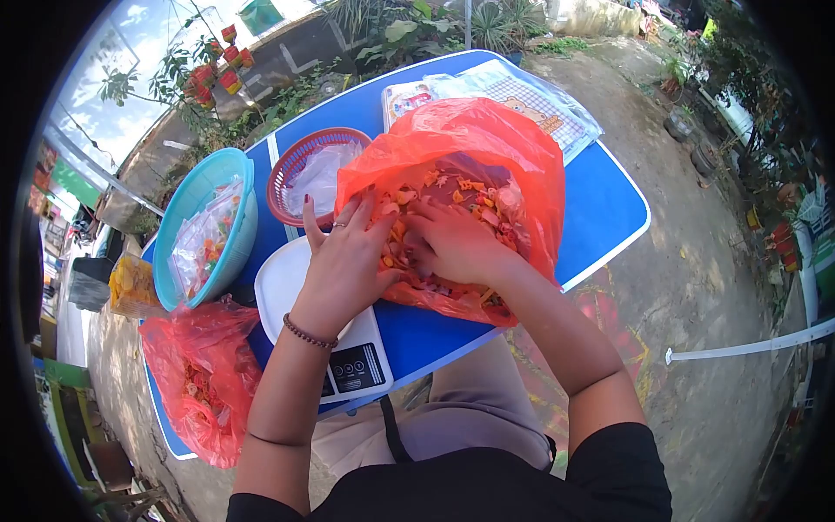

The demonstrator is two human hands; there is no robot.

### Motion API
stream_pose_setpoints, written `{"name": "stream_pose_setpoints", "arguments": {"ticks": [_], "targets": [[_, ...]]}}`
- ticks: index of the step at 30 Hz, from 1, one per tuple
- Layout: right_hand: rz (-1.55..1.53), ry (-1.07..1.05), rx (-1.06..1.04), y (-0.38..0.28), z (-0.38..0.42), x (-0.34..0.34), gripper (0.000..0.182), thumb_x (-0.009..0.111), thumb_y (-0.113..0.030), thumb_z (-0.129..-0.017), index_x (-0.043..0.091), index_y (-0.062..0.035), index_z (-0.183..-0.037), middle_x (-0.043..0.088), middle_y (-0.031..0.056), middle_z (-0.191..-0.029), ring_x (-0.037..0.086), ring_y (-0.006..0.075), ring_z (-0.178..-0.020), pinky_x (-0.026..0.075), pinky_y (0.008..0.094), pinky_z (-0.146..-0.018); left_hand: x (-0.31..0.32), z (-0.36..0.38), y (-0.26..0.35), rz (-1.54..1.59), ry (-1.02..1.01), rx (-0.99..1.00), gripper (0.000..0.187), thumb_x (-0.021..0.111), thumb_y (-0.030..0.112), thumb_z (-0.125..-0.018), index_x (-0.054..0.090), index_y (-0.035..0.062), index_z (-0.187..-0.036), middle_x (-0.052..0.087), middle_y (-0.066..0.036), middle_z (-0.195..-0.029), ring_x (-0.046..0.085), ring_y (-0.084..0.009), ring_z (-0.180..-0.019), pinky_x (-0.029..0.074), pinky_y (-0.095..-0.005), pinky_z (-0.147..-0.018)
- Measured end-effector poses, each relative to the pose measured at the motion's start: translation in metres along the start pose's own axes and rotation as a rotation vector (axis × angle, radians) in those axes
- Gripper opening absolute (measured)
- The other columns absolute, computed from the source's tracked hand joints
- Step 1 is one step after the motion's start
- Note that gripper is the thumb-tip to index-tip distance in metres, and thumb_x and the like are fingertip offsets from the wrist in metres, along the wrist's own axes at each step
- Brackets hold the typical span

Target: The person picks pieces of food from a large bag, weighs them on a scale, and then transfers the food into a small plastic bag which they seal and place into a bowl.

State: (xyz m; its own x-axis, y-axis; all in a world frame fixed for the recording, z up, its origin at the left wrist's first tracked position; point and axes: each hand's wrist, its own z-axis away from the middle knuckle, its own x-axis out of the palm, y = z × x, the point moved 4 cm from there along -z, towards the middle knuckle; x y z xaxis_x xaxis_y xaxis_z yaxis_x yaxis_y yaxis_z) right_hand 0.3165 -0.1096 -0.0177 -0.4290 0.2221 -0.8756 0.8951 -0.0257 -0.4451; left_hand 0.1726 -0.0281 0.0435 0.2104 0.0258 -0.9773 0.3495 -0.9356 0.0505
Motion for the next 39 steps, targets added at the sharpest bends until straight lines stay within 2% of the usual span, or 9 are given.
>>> {"name": "stream_pose_setpoints", "arguments": {"ticks": [3, 6, 9, 12, 18, 21, 27, 33, 39], "targets": [[-0.186, -0.173, -0.019, -0.022, 0.021, -0.012, 0.041, 0.063, -0.015, -0.093, 0.064, -0.0081, -0.133, 0.056, 0.0173, -0.14, 0.057, 0.0383, -0.127, 0.047, 0.0496, -0.106, 0.002, 0.009, 0.002, 0.039, 0.03, 0.032, 0.052, 0.085, 0.029, -0.074, 0.067, 0.0108, -0.119, 0.057, -0.012, -0.145, 0.048, -0.0293, -0.141, 0.0, -0.0724, -0.119], [-0.27, -0.199, 0.139, -0.031, 0.044, -0.036, 0.034, 0.067, -0.011, -0.091, 0.067, -0.0033, -0.124, 0.059, 0.0221, -0.139, 0.061, 0.0394, -0.122, 0.05, 0.0439, -0.103, 0.003, 0.017, 0.008, 0.017, 0.012, 0.075, 0.036, 0.078, 0.026, -0.08, 0.071, 0.01, -0.111, 0.061, -0.011, -0.138, 0.049, -0.0295, -0.14, -0.004, -0.0721, -0.119], [-0.255, -0.072, 0.192, -0.027, 0.063, -0.046, 0.037, 0.069, -0.008, -0.087, 0.07, -0.0098, -0.124, 0.058, 0.0173, -0.138, 0.058, 0.0399, -0.122, 0.047, 0.0486, -0.105, 0.0, 0.021, 0.013, 0.004, -0.088, 0.074, 0.057, 0.085, 0.023, -0.072, 0.07, 0.0141, -0.126, 0.062, -0.008, -0.139, 0.048, -0.0284, -0.142, -0.005, -0.0699, -0.12], [-0.058, 0.152, 0.12, -0.037, 0.078, -0.046, 0.037, 0.076, -0.011, -0.082, 0.073, -0.0113, -0.119, 0.058, 0.0156, -0.139, 0.053, 0.0409, -0.127, 0.044, 0.0506, -0.108, 0.0, 0.02, 0.017, 0.025, -0.103, 0.082, 0.051, 0.085, 0.022, -0.073, 0.073, 0.0161, -0.122, 0.063, -0.009, -0.138, 0.049, -0.0284, -0.14, -0.005, -0.0691, -0.121], [0.077, 0.161, 0.164, -0.031, 0.096, -0.047, 0.026, 0.08, -0.013, -0.079, 0.077, -0.0095, -0.105, 0.059, 0.0134, -0.136, 0.053, 0.0378, -0.124, 0.045, 0.0477, -0.107, 0.004, 0.022, 0.017, 0.019, -0.093, 0.096, 0.037, 0.083, 0.021, -0.076, 0.076, 0.0158, -0.112, 0.064, -0.011, -0.134, 0.052, -0.028, -0.138, -0.005, -0.0693, -0.121], [0.152, 0.262, 0.299, -0.024, 0.098, -0.051, 0.028, 0.079, -0.01, -0.079, 0.076, -0.0088, -0.106, 0.061, 0.012, -0.133, 0.054, 0.0362, -0.118, 0.046, 0.0455, -0.104, 0.008, 0.02, 0.016, 0.046, -0.074, 0.093, 0.022, 0.079, 0.02, -0.081, 0.077, 0.0145, -0.103, 0.065, -0.011, -0.133, 0.052, -0.0277, -0.137, -0.003, -0.07, -0.121], [0.127, 0.319, 0.177, -0.028, 0.076, -0.031, 0.028, 0.068, 0.0, -0.083, 0.074, -0.0079, -0.109, 0.067, 0.0104, -0.117, 0.058, 0.0325, -0.11, 0.047, 0.044, -0.1, 0.009, 0.018, 0.015, 0.083, -0.031, 0.106, 0.01, 0.074, 0.016, -0.085, 0.075, 0.0118, -0.094, 0.067, -0.011, -0.129, 0.055, -0.0281, -0.133, 0.0, -0.0715, -0.119], [0.104, 0.285, 0.217, -0.029, 0.069, -0.021, 0.027, 0.063, 0.004, -0.085, 0.073, -0.0054, -0.109, 0.069, 0.0118, -0.107, 0.06, 0.0348, -0.102, 0.047, 0.0439, -0.096, 0.013, 0.015, 0.015, 0.175, 0.007, 0.127, 0.008, 0.07, 0.009, -0.084, 0.073, 0.0097, -0.092, 0.069, -0.01, -0.118, 0.06, -0.0288, -0.126, 0.004, -0.0712, -0.119], [-0.075, 0.429, 0.219, -0.024, 0.08, -0.028, 0.03, 0.068, 0.003, -0.085, 0.074, -0.0054, -0.113, 0.072, 0.0115, -0.1, 0.064, 0.0337, -0.101, 0.049, 0.0428, -0.093, 0.013, 0.014, 0.015, 0.174, 0.009, 0.134, 0.008, 0.068, 0.011, -0.086, 0.073, 0.0093, -0.092, 0.07, -0.011, -0.116, 0.06, -0.0294, -0.125, 0.005, -0.0711, -0.118]]}}
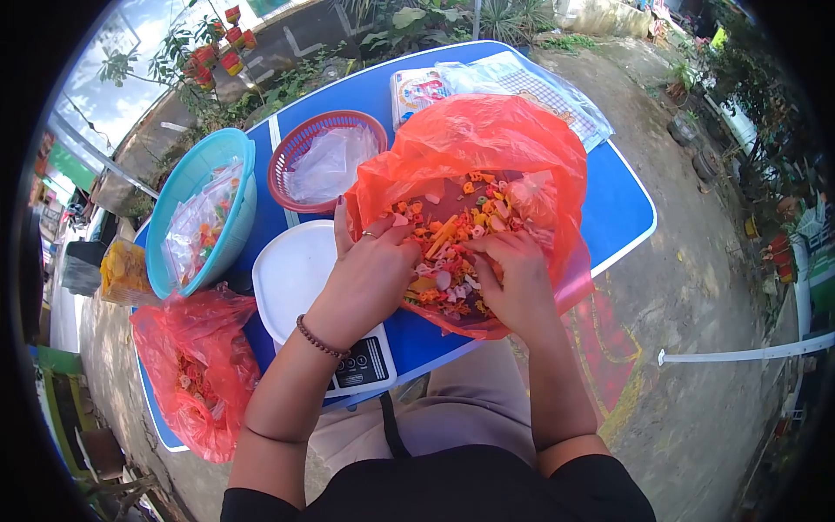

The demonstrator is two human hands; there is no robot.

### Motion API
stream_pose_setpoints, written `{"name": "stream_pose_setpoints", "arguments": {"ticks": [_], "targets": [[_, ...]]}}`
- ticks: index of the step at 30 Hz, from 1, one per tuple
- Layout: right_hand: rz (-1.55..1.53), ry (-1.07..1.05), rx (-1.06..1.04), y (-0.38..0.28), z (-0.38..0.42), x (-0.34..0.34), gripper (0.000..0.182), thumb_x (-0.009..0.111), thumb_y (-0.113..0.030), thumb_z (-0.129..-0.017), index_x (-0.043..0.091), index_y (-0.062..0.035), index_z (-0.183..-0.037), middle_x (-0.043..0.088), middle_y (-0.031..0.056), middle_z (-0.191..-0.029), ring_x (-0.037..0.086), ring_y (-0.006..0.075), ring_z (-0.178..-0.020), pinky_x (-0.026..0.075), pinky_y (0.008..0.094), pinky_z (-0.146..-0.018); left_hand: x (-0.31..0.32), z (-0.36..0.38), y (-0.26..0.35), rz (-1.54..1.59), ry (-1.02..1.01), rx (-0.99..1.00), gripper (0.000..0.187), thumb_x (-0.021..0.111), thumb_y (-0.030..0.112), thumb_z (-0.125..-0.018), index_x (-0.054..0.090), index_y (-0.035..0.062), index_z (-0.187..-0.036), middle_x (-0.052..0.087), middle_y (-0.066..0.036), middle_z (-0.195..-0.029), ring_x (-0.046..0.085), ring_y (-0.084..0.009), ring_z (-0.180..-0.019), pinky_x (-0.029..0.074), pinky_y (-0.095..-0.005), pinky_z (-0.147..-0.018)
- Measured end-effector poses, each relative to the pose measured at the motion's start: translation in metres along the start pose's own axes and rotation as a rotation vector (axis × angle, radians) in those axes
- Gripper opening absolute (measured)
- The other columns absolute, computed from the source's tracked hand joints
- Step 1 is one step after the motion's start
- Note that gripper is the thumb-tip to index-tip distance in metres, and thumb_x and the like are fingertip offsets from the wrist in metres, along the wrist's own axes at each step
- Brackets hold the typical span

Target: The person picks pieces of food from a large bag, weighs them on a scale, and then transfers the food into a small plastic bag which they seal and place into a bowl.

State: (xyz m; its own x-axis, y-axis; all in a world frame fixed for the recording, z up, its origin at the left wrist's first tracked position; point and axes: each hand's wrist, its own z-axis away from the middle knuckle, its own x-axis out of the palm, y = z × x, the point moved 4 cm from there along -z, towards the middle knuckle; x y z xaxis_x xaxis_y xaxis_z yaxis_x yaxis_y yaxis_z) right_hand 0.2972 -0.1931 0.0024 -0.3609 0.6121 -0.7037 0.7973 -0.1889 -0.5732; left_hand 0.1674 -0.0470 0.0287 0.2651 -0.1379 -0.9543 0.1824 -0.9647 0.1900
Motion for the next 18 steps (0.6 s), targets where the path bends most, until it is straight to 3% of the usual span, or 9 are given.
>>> {"name": "stream_pose_setpoints", "arguments": {"ticks": [6, 9, 15, 18], "targets": [[-0.261, 0.04, 0.283, 0.0, 0.004, -0.005, 0.026, 0.064, 0.008, -0.088, 0.074, -0.0011, -0.111, 0.073, 0.0121, -0.105, 0.072, 0.0248, -0.094, 0.057, 0.035, -0.079, 0.006, 0.001, 0.004, -0.017, 0.017, 0.038, 0.013, 0.069, 0.021, -0.089, 0.075, 0.0096, -0.09, 0.07, -0.01, -0.115, 0.06, -0.0285, -0.124, 0.005, -0.0721, -0.118], [-0.385, 0.118, 0.243, 0.004, 0.006, -0.002, 0.027, 0.061, 0.011, -0.09, 0.073, 0.0003, -0.111, 0.073, 0.0121, -0.107, 0.074, 0.0199, -0.091, 0.058, 0.0312, -0.081, 0.005, 0.0, 0.006, -0.004, -0.071, 0.017, 0.014, 0.07, 0.023, -0.089, 0.074, 0.0095, -0.09, 0.07, -0.009, -0.117, 0.06, -0.0276, -0.124, 0.004, -0.072, -0.118], [-0.389, 0.075, 0.23, 0.015, 0.012, 0.001, 0.03, 0.059, 0.014, -0.09, 0.071, 0.0009, -0.113, 0.072, 0.012, -0.107, 0.073, 0.0175, -0.096, 0.058, 0.0293, -0.086, -0.009, -0.003, 0.005, 0.067, -0.06, 0.025, 0.004, 0.069, 0.008, -0.087, 0.073, 0.0085, -0.089, 0.073, -0.012, -0.101, 0.064, -0.0311, -0.116, 0.006, -0.0712, -0.117], [-0.57, 0.076, 0.331, 0.007, 0.012, 0.002, 0.027, 0.058, 0.014, -0.091, 0.071, 0.0034, -0.111, 0.07, 0.0111, -0.107, 0.072, 0.0163, -0.098, 0.058, 0.0296, -0.088, -0.004, -0.007, -0.003, 0.245, -0.025, 0.043, 0.007, 0.067, 0.004, -0.087, 0.072, 0.0075, -0.09, 0.073, -0.013, -0.093, 0.067, -0.0328, -0.109, 0.009, -0.0707, -0.115]]}}
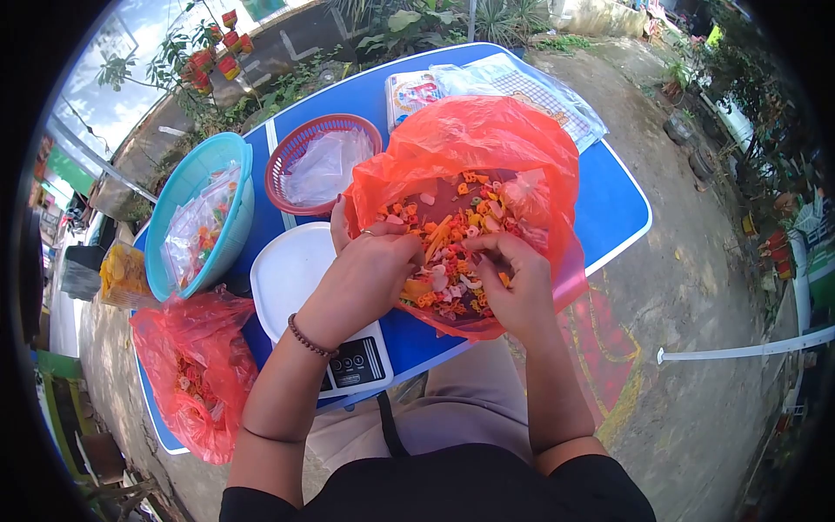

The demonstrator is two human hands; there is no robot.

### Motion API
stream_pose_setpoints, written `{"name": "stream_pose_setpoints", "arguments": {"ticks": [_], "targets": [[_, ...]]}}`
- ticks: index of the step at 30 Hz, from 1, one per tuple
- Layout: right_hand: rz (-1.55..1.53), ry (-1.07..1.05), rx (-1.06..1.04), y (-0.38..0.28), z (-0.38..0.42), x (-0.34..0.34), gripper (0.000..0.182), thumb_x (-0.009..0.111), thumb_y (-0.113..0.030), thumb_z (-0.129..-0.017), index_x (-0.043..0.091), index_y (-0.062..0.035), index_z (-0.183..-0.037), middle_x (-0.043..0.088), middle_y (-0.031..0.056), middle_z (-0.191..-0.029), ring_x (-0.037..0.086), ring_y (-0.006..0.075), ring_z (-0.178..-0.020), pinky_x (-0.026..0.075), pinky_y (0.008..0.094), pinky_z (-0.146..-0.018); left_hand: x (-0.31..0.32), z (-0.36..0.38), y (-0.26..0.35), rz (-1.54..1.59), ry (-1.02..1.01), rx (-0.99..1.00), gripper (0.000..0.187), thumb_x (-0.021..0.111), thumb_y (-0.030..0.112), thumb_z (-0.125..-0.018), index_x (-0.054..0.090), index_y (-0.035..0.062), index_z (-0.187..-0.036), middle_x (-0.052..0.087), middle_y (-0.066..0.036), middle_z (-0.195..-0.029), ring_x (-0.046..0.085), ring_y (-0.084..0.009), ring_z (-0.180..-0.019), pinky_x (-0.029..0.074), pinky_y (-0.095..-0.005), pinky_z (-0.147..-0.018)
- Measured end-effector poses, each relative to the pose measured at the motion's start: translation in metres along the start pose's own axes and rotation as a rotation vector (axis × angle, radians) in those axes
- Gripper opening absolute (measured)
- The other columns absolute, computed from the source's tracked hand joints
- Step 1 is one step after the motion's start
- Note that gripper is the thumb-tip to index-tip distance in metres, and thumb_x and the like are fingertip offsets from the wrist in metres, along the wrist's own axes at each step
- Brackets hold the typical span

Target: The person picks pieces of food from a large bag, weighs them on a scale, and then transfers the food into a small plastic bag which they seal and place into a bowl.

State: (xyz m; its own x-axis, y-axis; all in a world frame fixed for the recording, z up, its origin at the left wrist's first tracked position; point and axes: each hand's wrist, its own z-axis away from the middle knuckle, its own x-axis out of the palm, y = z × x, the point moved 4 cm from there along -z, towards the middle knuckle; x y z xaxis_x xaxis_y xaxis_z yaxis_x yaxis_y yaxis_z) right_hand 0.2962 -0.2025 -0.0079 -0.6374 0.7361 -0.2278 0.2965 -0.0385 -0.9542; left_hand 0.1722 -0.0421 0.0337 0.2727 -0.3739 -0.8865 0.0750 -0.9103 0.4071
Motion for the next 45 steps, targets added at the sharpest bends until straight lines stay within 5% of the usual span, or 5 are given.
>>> {"name": "stream_pose_setpoints", "arguments": {"ticks": [18, 27, 30, 34, 45], "targets": [[0.111, -0.053, -0.309, -0.023, 0.008, 0.017, 0.032, 0.07, 0.013, -0.084, 0.074, 0.0, -0.113, 0.066, 0.0125, -0.11, 0.073, 0.0208, -0.093, 0.061, 0.0299, -0.082, -0.02, 0.006, 0.007, 0.116, -0.03, 0.037, 0.01, 0.072, 0.013, -0.09, 0.073, 0.0142, -0.1, 0.073, -0.004, -0.092, 0.067, -0.027, -0.105, 0.013, -0.0557, -0.114], [0.119, -0.11, -0.263, -0.025, 0.012, 0.027, 0.032, 0.076, 0.007, -0.078, 0.075, -0.0012, -0.109, 0.068, 0.0126, -0.108, 0.073, 0.0209, -0.089, 0.059, 0.0308, -0.078, -0.037, 0.011, 0.005, 0.097, -0.066, -0.011, 0.01, 0.078, 0.017, -0.087, 0.072, 0.0167, -0.095, 0.073, 0.001, -0.091, 0.068, -0.0216, -0.103, 0.009, -0.0591, -0.118], [0.189, -0.172, -0.283, -0.043, 0.014, 0.037, 0.029, 0.068, 0.013, -0.083, 0.074, 0.0013, -0.109, 0.068, 0.0131, -0.11, 0.071, 0.0194, -0.093, 0.059, 0.0293, -0.079, -0.055, 0.017, 0.0, 0.073, -0.064, -0.061, 0.004, 0.077, 0.018, -0.085, 0.075, 0.0156, -0.088, 0.073, -0.003, -0.083, 0.069, -0.0264, -0.099, 0.008, -0.0684, -0.116], [0.198, -0.159, -0.434, -0.062, 0.008, 0.059, 0.026, 0.065, 0.01, -0.085, 0.074, -0.0007, -0.107, 0.07, 0.0146, -0.098, 0.073, 0.0262, -0.085, 0.058, 0.0339, -0.075, -0.099, 0.036, -0.025, 0.024, -0.058, -0.256, 0.011, 0.083, 0.013, -0.077, 0.079, 0.0161, -0.087, 0.079, 0.001, -0.086, 0.072, -0.0185, -0.097, 0.009, -0.0601, -0.119], [0.153, -0.319, -0.552, -0.089, -0.002, 0.125, 0.021, 0.064, 0.009, -0.087, 0.072, 0.001, -0.104, 0.07, 0.0142, -0.095, 0.072, 0.0287, -0.088, 0.058, 0.0364, -0.074, -0.113, 0.061, -0.08, -0.118, -0.226, -0.593, 0.019, 0.086, 0.015, -0.068, 0.083, 0.0141, -0.086, 0.079, -0.002, -0.083, 0.074, -0.0182, -0.082, 0.03, -0.0468, -0.09]]}}
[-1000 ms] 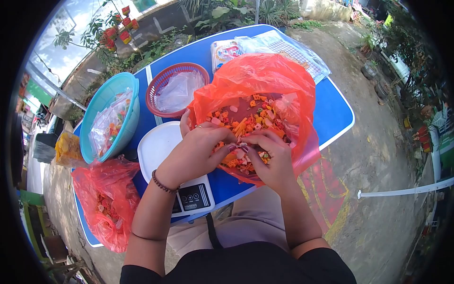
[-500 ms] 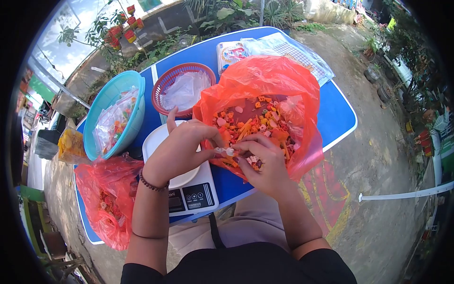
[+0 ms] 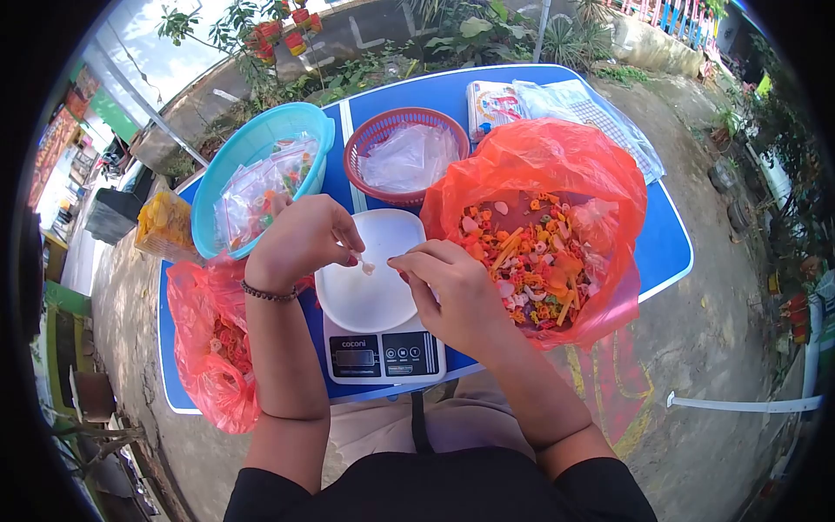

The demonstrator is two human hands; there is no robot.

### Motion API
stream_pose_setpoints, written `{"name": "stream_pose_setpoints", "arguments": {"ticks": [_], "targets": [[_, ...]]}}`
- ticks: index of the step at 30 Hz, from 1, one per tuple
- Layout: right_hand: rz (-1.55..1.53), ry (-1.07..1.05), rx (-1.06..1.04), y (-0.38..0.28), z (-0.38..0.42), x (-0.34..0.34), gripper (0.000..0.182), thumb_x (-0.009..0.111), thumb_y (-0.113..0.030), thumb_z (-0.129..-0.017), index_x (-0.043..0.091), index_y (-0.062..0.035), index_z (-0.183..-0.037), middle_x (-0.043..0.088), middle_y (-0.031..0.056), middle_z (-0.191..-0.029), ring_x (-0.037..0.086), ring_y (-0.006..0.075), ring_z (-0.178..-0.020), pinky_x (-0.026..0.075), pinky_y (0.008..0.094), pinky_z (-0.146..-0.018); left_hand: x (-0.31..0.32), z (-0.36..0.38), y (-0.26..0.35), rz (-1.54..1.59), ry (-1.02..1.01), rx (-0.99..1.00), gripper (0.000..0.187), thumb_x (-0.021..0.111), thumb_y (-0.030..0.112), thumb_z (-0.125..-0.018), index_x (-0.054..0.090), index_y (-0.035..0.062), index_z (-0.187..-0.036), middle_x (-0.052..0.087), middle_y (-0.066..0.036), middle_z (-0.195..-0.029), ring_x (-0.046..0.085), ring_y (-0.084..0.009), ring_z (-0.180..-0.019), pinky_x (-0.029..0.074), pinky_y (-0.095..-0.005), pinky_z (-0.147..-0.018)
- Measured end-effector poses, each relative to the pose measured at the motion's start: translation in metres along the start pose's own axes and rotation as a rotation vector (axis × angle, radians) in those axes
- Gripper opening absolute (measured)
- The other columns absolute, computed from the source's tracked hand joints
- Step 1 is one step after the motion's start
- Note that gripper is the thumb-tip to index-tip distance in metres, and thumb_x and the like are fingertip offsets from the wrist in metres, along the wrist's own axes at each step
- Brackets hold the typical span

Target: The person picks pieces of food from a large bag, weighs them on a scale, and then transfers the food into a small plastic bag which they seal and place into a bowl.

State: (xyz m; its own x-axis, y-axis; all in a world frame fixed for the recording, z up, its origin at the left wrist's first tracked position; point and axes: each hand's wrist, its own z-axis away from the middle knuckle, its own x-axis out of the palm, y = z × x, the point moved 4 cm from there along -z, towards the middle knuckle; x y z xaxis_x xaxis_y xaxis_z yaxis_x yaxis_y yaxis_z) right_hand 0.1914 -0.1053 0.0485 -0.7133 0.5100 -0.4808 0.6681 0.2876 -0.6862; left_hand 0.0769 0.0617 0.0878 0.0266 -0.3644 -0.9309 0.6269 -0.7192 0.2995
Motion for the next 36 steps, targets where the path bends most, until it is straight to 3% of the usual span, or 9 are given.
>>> {"name": "stream_pose_setpoints", "arguments": {"ticks": [3, 9, 15, 20, 23, 26, 29, 32, 36], "targets": [[0.001, -0.005, 0.007, 0.0, 0.0, 0.002, 0.019, 0.065, 0.009, -0.088, 0.072, 0.0013, -0.103, 0.07, 0.0143, -0.094, 0.072, 0.0288, -0.09, 0.058, 0.0366, -0.075, 0.006, -0.005, 0.0, 0.003, -0.078, -0.009, 0.019, 0.086, 0.016, -0.068, 0.083, 0.0152, -0.086, 0.079, -0.002, -0.085, 0.073, -0.0182, -0.084, 0.032, -0.0449, -0.09], [0.006, 0.098, 0.094, 0.004, 0.006, -0.017, 0.019, 0.068, 0.008, -0.086, 0.071, 0.002, -0.104, 0.071, 0.014, -0.094, 0.073, 0.0269, -0.087, 0.057, 0.035, -0.076, 0.004, 0.004, 0.02, 0.061, 0.091, 0.25, 0.032, 0.089, 0.019, -0.068, 0.082, 0.015, -0.099, 0.078, -0.004, -0.09, 0.072, -0.0194, -0.087, 0.037, -0.0409, -0.089], [-0.202, 0.221, 0.222, 0.02, 0.022, -0.048, 0.021, 0.066, 0.012, -0.089, 0.069, 0.0026, -0.106, 0.072, 0.0099, -0.097, 0.073, 0.017, -0.089, 0.058, 0.0271, -0.08, 0.02, -0.002, 0.07, 0.487, 0.127, 0.56, 0.026, 0.085, 0.019, -0.081, 0.08, 0.0153, -0.106, 0.078, -0.004, -0.092, 0.072, -0.017, -0.089, 0.04, -0.0329, -0.094], [-0.352, 0.261, 0.312, 0.033, 0.043, -0.072, 0.019, 0.062, 0.012, -0.095, 0.066, 0.0054, -0.112, 0.072, 0.0075, -0.102, 0.072, 0.0137, -0.095, 0.057, 0.0249, -0.082, 0.035, 0.002, 0.101, 0.313, 0.288, 0.674, 0.018, 0.075, 0.01, -0.089, 0.074, 0.0147, -0.106, 0.077, 0.002, -0.093, 0.07, -0.0164, -0.091, 0.03, -0.0457, -0.107], [-0.312, 0.359, 0.372, 0.04, 0.049, -0.083, 0.022, 0.061, 0.012, -0.094, 0.066, 0.0043, -0.114, 0.073, 0.0093, -0.101, 0.073, 0.0145, -0.095, 0.057, 0.0265, -0.084, 0.042, 0.0, 0.108, 0.299, 0.347, 0.693, 0.016, 0.074, 0.011, -0.088, 0.074, 0.0146, -0.104, 0.075, 0.001, -0.091, 0.07, -0.0174, -0.092, 0.031, -0.0453, -0.106], [-0.022, 0.37, 0.432, 0.061, 0.059, -0.09, 0.024, 0.055, 0.014, -0.096, 0.065, 0.0048, -0.116, 0.072, 0.0125, -0.108, 0.073, 0.0185, -0.096, 0.059, 0.0285, -0.084, 0.05, -0.004, 0.108, 0.275, 0.331, 0.661, 0.015, 0.073, 0.011, -0.087, 0.073, 0.0144, -0.102, 0.075, 0.0, -0.09, 0.071, -0.019, -0.093, 0.03, -0.0471, -0.107], [0.358, 0.103, 0.46, 0.075, 0.066, -0.089, 0.03, 0.057, 0.011, -0.091, 0.066, 0.0028, -0.118, 0.072, 0.0161, -0.111, 0.072, 0.029, -0.098, 0.057, 0.0366, -0.087, 0.054, -0.006, 0.108, 0.273, 0.279, 0.64, 0.016, 0.073, 0.01, -0.086, 0.073, 0.0136, -0.102, 0.075, -0.001, -0.09, 0.071, -0.0201, -0.094, 0.029, -0.0501, -0.108], [0.462, 0.027, 0.283, 0.079, 0.065, -0.076, 0.03, 0.059, 0.005, -0.086, 0.069, -0.0006, -0.114, 0.07, 0.0183, -0.115, 0.066, 0.0374, -0.105, 0.053, 0.0446, -0.093, 0.055, -0.008, 0.107, 0.262, 0.23, 0.643, 0.018, 0.073, 0.011, -0.085, 0.074, 0.0134, -0.103, 0.074, -0.002, -0.089, 0.071, -0.0211, -0.093, 0.029, -0.0523, -0.108], [0.487, 0.01, 0.271, 0.072, 0.062, -0.068, 0.03, 0.062, 0.004, -0.083, 0.071, -0.0036, -0.111, 0.07, 0.0155, -0.109, 0.063, 0.0365, -0.106, 0.051, 0.0469, -0.093, 0.058, -0.01, 0.106, 0.232, 0.207, 0.637, 0.02, 0.073, 0.012, -0.086, 0.075, 0.0138, -0.105, 0.073, -0.004, -0.093, 0.07, -0.0225, -0.096, 0.029, -0.0525, -0.108]]}}
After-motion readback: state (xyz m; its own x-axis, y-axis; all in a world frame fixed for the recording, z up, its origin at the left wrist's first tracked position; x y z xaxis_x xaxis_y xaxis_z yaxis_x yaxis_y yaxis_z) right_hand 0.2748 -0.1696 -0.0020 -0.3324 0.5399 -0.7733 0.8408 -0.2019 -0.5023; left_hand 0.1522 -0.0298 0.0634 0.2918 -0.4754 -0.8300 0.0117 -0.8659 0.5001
